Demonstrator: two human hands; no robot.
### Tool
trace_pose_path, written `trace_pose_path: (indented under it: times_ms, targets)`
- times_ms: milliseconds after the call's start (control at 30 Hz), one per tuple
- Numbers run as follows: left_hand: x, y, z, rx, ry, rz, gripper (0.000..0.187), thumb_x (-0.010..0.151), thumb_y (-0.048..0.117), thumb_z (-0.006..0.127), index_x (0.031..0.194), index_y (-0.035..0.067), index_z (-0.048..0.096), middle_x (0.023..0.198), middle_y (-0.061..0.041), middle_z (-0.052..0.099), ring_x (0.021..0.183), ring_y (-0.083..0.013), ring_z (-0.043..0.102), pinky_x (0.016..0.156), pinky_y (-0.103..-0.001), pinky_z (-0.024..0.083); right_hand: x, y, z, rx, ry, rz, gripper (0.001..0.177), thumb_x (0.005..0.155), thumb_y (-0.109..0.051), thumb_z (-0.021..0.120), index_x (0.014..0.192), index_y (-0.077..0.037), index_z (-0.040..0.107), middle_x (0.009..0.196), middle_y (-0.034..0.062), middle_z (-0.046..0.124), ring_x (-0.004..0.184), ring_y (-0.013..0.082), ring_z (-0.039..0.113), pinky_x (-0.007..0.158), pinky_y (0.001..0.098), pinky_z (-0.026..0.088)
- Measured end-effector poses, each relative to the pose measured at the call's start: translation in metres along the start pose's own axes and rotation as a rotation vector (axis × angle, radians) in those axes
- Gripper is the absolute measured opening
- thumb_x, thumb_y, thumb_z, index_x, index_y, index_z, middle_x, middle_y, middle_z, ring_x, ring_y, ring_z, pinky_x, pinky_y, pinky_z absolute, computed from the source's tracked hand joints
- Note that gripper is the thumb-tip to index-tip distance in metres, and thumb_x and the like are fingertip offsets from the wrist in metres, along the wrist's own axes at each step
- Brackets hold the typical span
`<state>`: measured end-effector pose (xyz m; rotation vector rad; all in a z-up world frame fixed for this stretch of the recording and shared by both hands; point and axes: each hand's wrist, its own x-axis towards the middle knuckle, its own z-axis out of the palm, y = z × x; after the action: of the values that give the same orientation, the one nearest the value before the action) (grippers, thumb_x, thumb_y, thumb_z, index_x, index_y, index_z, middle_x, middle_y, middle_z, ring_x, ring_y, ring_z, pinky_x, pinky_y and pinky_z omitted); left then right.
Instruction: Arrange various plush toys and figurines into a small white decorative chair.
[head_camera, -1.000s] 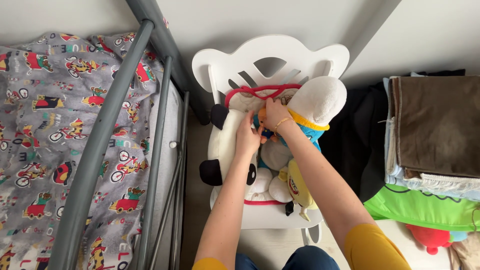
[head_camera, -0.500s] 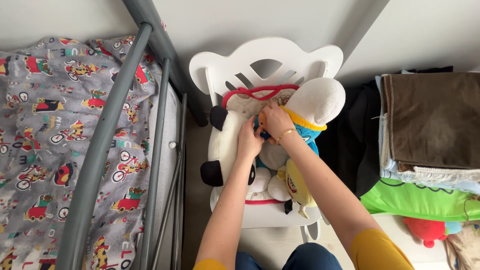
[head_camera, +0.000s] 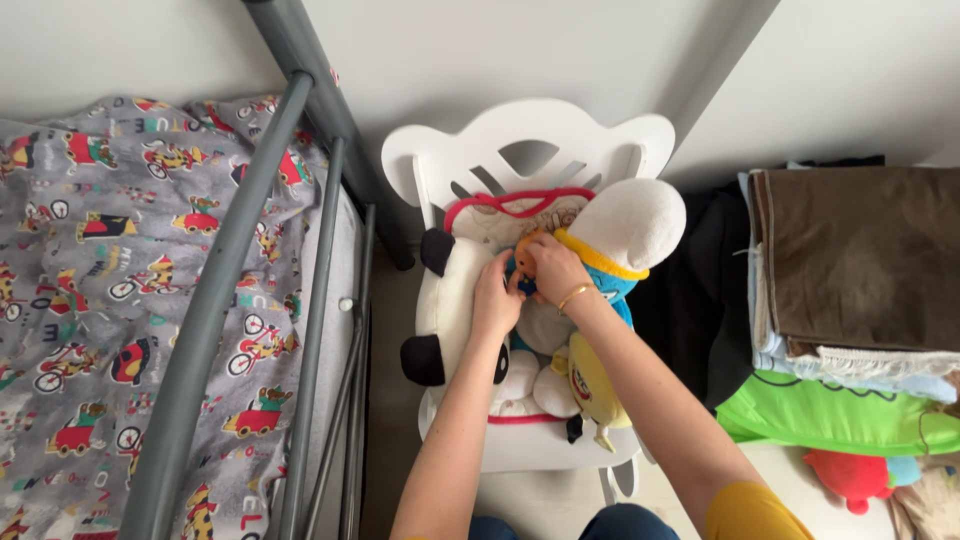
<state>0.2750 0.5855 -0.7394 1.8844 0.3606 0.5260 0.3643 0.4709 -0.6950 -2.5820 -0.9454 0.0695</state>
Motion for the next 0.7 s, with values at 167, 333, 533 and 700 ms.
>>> trace_pose_path:
  times_ms: [167,333,533,700]
  targets:
    - [-0.001,-0.011,0.004,0.047,0.038,0.083,0.054,0.081,-0.003,0.071,0.134,0.004,0.059,0.127,-0.019,0.064,0.117,-0.0387,0.063,0.093,-0.044,0.054,0.001,0.014,0.019,-0.022,0.011,-0.047,0.065,0.052,-0.002,0.086,0.114,-0.008,0.068,0.129,0.0099,0.062,0.111,0.0350,0.065,0.089,0.0447,0.055]
    - [0.005,-0.021,0.003,0.043,0.053,0.121,0.059,0.078,-0.005,0.072,0.135,0.003,0.058,0.130,-0.020,0.063,0.118,-0.0393,0.062,0.095,-0.044,0.054,0.005,0.006,0.009,-0.024,-0.011,-0.025,0.058,0.056,-0.004,0.086,0.112,-0.011,0.070,0.123,0.0101,0.064,0.112,0.0341,0.064,0.091,0.0442,0.055]
    - [0.002,-0.023,0.008,0.103,0.051,0.142,0.060,0.077,-0.002,0.078,0.133,0.002,0.058,0.126,-0.022,0.063,0.117,-0.0420,0.060,0.096,-0.047,0.051,0.001,0.027,0.032,-0.035,0.069,-0.091,0.042,0.067,-0.007,0.079,0.108,-0.009,0.069,0.122,0.0107,0.064,0.111,0.0336,0.065,0.090,0.0438,0.055]
    - [-0.001,-0.012,0.002,0.055,0.016,0.041,0.052,0.084,-0.002,0.072,0.134,0.004,0.058,0.129,-0.019,0.063,0.117,-0.0387,0.062,0.092,-0.044,0.055,-0.002,0.019,0.027,-0.007,0.076,-0.052,0.047,0.069,-0.005,0.078,0.115,-0.009,0.069,0.133,0.0105,0.060,0.110,0.0343,0.065,0.090,0.0435,0.056]
